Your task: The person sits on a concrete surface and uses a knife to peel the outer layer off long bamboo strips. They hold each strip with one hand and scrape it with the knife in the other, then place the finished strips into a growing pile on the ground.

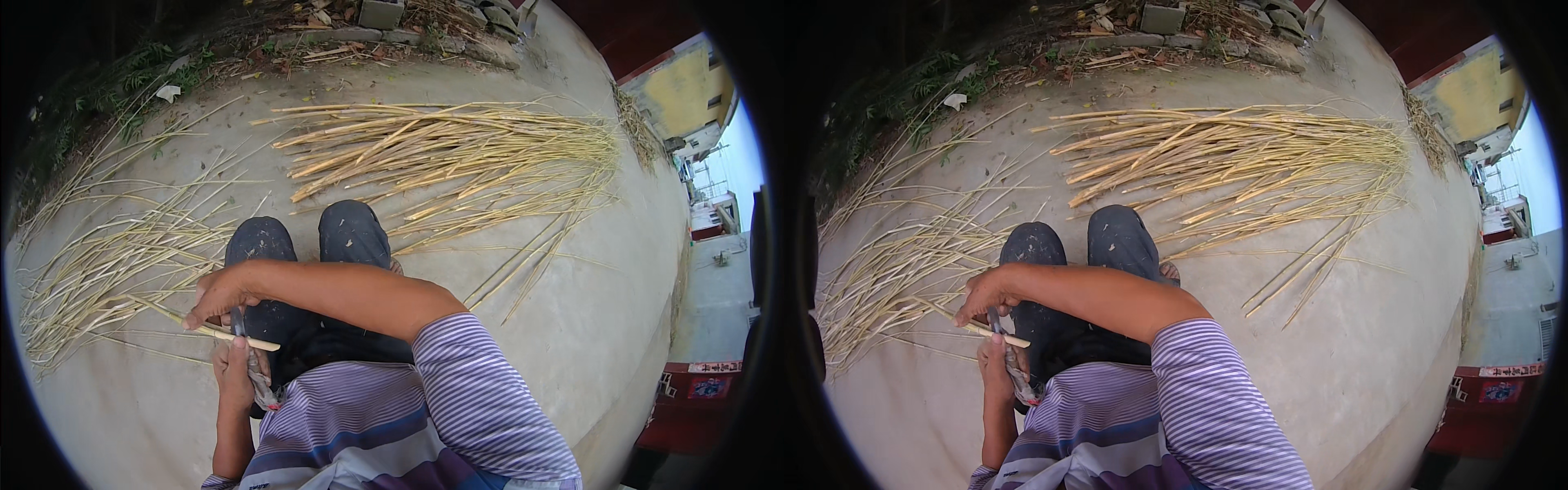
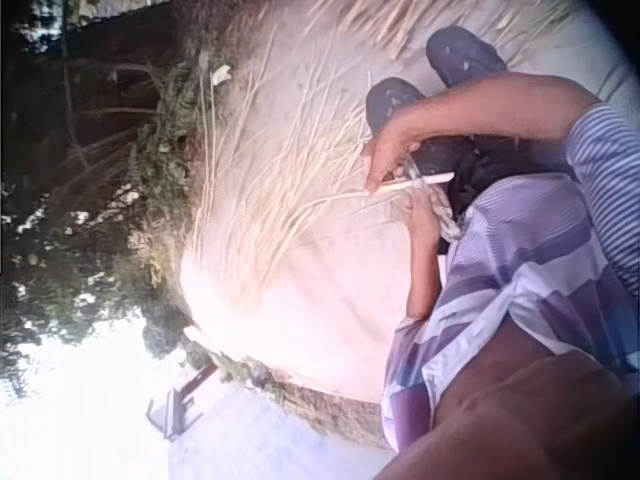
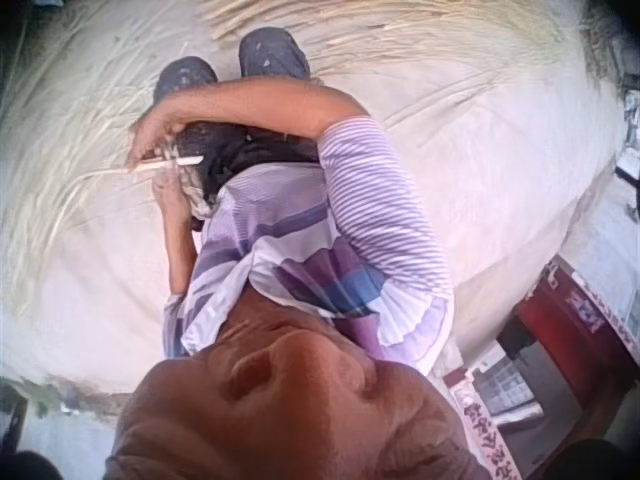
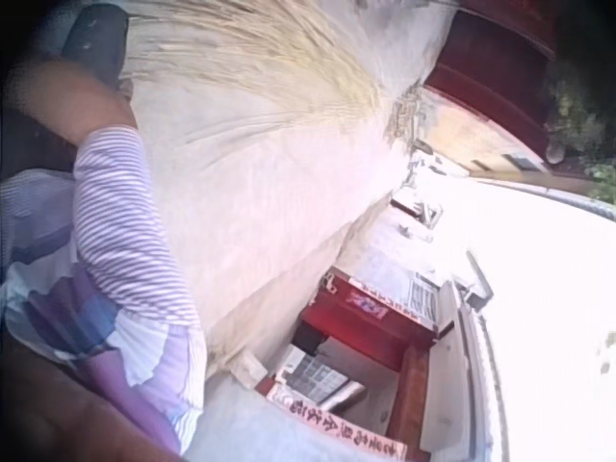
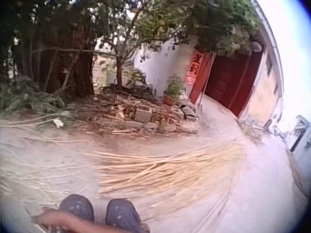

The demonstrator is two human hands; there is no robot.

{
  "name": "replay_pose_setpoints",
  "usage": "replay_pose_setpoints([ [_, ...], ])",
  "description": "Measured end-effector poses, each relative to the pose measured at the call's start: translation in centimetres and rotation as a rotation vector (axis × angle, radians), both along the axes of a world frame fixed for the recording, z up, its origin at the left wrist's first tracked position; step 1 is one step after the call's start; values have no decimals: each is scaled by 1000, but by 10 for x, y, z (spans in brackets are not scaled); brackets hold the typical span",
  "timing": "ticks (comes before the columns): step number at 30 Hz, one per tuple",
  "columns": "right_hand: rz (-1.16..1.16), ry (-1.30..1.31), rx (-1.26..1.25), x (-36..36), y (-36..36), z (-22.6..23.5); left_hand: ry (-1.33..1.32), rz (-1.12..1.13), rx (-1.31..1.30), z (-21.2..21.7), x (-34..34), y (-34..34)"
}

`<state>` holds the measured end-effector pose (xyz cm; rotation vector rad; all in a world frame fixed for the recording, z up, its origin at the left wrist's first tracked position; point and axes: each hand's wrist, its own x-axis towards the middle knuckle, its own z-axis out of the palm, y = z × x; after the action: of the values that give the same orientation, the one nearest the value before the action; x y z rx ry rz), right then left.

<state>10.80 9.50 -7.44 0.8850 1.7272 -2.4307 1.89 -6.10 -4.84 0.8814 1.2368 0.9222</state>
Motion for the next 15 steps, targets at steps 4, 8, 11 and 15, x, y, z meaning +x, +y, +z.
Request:
replay_pose_setpoints([
  [4,86,-131,101,-22,-15,15,-34,16,-33,-3,-11,-19],
  [8,1,-95,239,-39,-37,-10,-389,-326,-41,-12,-51,-16],
  [11,27,-171,64,-35,-32,27,-493,-580,-102,-14,-81,-5],
  [15,-135,-196,50,-48,-30,9,-56,-905,350,18,-58,-15],
])
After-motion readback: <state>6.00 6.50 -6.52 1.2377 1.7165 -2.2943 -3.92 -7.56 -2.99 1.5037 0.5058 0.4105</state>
